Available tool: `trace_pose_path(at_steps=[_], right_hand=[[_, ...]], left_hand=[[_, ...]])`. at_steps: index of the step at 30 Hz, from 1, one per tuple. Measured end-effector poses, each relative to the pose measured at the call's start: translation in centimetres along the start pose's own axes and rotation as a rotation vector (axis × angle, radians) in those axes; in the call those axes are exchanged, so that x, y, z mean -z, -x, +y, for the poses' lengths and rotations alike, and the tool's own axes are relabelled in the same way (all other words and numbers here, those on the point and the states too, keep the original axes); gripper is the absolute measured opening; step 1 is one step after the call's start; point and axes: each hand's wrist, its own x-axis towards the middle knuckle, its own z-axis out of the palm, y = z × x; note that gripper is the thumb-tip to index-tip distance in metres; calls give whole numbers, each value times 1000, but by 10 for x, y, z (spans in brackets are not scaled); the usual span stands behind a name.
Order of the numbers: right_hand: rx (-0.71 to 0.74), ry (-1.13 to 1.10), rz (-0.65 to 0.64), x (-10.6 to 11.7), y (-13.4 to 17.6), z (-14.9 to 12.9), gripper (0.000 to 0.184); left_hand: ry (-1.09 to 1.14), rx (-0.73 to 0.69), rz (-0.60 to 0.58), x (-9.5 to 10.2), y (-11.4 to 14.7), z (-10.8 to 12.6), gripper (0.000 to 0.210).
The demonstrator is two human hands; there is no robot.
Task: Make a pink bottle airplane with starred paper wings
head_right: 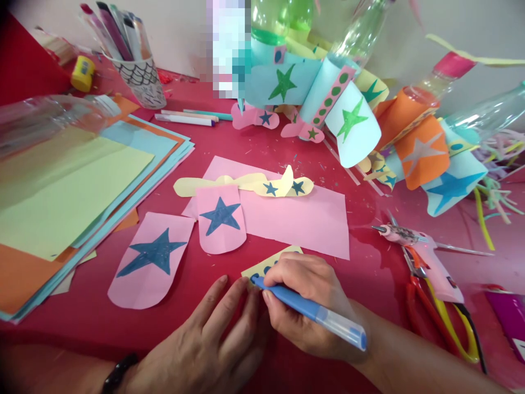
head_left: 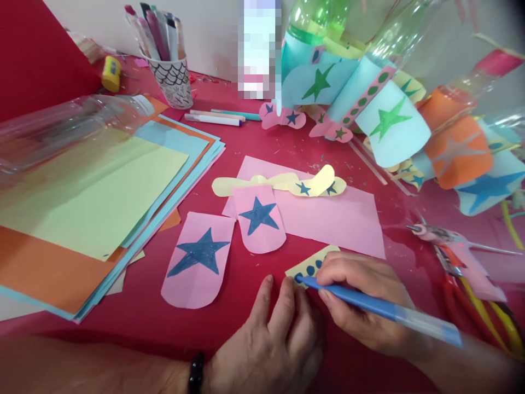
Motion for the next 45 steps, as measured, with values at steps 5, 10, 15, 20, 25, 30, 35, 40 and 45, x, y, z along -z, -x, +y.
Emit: trace_pose_path(at_steps=[5, 10, 15, 20, 25, 30, 35, 40, 45], right_hand=[[-9, -1, 18, 1, -2, 1, 12], [-15, -18, 34, 2, 0, 1, 14], [-25, -12, 8, 4, 5, 4, 12], [-13, 0, -7, 5, 7, 5, 12], [-3, 6, -24, 2, 9, 5, 12], [0, 10, -28, 2, 5, 2, 11], [3, 7, -21, 1, 0, 0, 12], [-25, -28, -16, 3, 5, 2, 13], [-61, -67, 151, 15, 10, 8, 12]], left_hand=[[-5, 2, -28, 0, 0, 0, 34], [-9, 4, -54, 2, 0, 1, 34], [-6, 16, -57, 5, -2, 0, 35], [20, 16, -50, 4, -2, -1, 34], [24, 20, -13, 1, -2, 0, 35], [29, 21, -2, 0, -3, 1, 34], [26, 20, -8, -3, 0, 2, 34], [15, 18, -33, -1, 2, 1, 35], [-8, -8, -84, 0, 3, 1, 39]])
